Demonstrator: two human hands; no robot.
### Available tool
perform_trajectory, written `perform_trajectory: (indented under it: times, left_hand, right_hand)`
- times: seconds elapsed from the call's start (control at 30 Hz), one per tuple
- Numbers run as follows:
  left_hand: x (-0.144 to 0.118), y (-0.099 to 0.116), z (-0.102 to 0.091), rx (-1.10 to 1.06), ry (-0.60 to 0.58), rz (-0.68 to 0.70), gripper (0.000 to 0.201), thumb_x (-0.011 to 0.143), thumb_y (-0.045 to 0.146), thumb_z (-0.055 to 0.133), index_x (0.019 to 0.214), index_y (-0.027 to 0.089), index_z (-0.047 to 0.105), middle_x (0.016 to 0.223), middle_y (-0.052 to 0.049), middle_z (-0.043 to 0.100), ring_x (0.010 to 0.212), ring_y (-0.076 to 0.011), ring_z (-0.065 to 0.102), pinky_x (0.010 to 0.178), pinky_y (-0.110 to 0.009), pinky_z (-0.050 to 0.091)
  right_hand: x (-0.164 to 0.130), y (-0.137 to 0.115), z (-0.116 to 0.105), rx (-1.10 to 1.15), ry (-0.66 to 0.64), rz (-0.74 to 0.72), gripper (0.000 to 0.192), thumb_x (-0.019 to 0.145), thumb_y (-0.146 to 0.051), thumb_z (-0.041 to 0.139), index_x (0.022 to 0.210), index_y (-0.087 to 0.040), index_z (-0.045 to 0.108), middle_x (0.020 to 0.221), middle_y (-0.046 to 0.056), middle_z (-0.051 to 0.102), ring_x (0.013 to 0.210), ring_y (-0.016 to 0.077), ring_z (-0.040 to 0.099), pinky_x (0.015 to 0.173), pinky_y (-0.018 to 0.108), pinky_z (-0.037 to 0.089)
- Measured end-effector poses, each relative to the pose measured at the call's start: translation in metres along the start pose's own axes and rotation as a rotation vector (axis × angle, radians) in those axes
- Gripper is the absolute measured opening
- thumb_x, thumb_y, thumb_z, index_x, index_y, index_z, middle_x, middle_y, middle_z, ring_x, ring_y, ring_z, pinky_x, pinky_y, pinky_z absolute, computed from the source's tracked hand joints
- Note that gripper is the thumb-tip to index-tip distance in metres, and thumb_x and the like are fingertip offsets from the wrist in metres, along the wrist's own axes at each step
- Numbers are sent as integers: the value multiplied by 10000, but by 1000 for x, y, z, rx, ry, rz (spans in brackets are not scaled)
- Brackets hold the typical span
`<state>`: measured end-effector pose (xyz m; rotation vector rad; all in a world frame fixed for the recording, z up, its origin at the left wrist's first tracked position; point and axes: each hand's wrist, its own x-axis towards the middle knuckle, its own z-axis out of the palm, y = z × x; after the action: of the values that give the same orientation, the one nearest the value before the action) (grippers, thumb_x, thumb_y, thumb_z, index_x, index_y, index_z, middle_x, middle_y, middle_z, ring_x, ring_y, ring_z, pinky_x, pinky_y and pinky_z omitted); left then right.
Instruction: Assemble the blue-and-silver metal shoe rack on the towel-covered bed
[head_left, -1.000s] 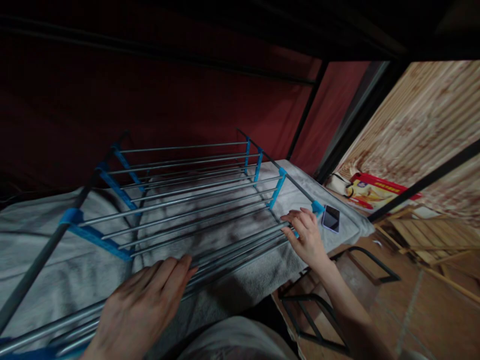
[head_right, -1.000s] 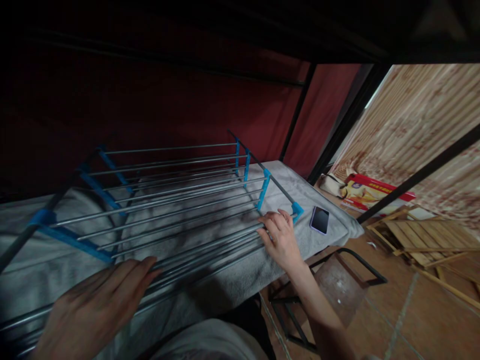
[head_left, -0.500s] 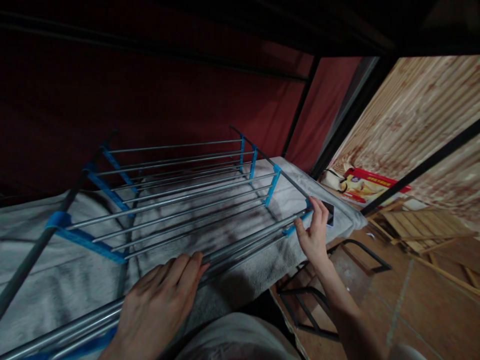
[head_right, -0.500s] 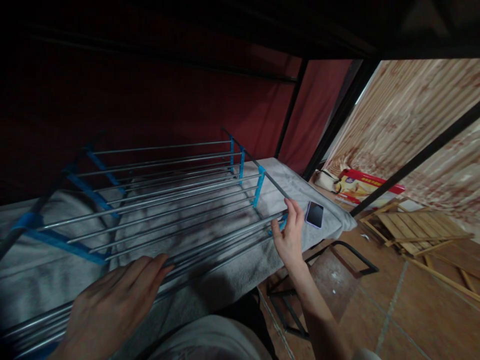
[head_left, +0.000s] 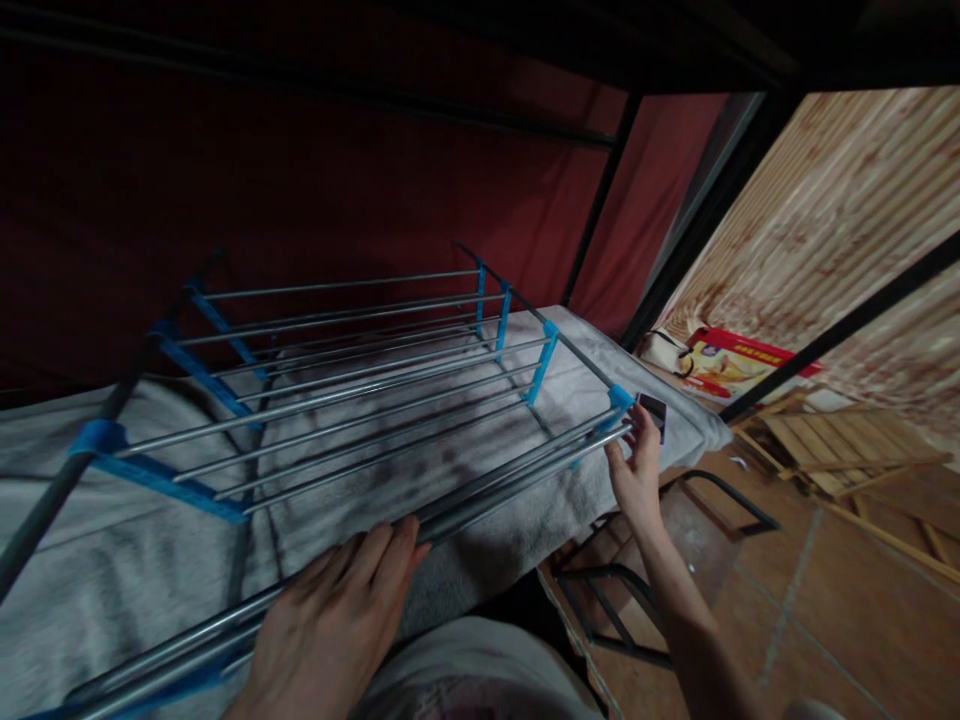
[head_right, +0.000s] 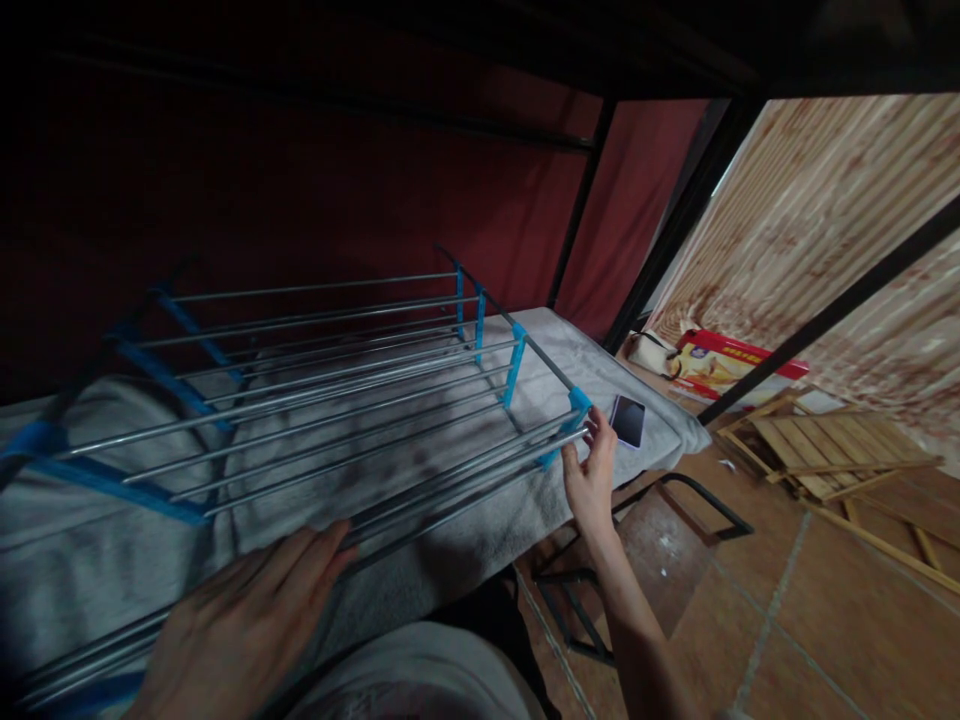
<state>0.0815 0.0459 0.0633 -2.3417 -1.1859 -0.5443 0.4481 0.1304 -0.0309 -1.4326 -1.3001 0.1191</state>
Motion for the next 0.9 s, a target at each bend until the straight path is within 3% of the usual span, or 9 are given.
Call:
perform_trajectory:
  times: [0.23,0.57,0.9]
  left_hand:
    - [-23,8,6,-32,-85,-38,313,1013,218,373,1037,197,684,869,-30,752,594,-151,651,547,-294,441]
    - [-71,8,36,-128,-451,-93,439,973,140,311,1124,221,714,1087,-43,761,807,-200,742,642,-315,566]
    - [-82,16,79,-177,-404,-192,285,985,189,441,1104,215,699,998,-41,771,695,-164,718,655,-264,523]
  right_hand:
    - [-3,7,3,130,-47,73,668,879,-390,594,1479,-286,320,1399,122,468,1203,224,538,1009,446,472]
    - [-25,57,21,200,-96,248,562,861,-438,589,1378,-261,455,1351,122,529,1146,229,576,1001,467,488]
    - [-51,91,35,164,-164,398,553,819,-486,582,1294,-209,523,1265,138,597,1148,265,585,982,480,494]
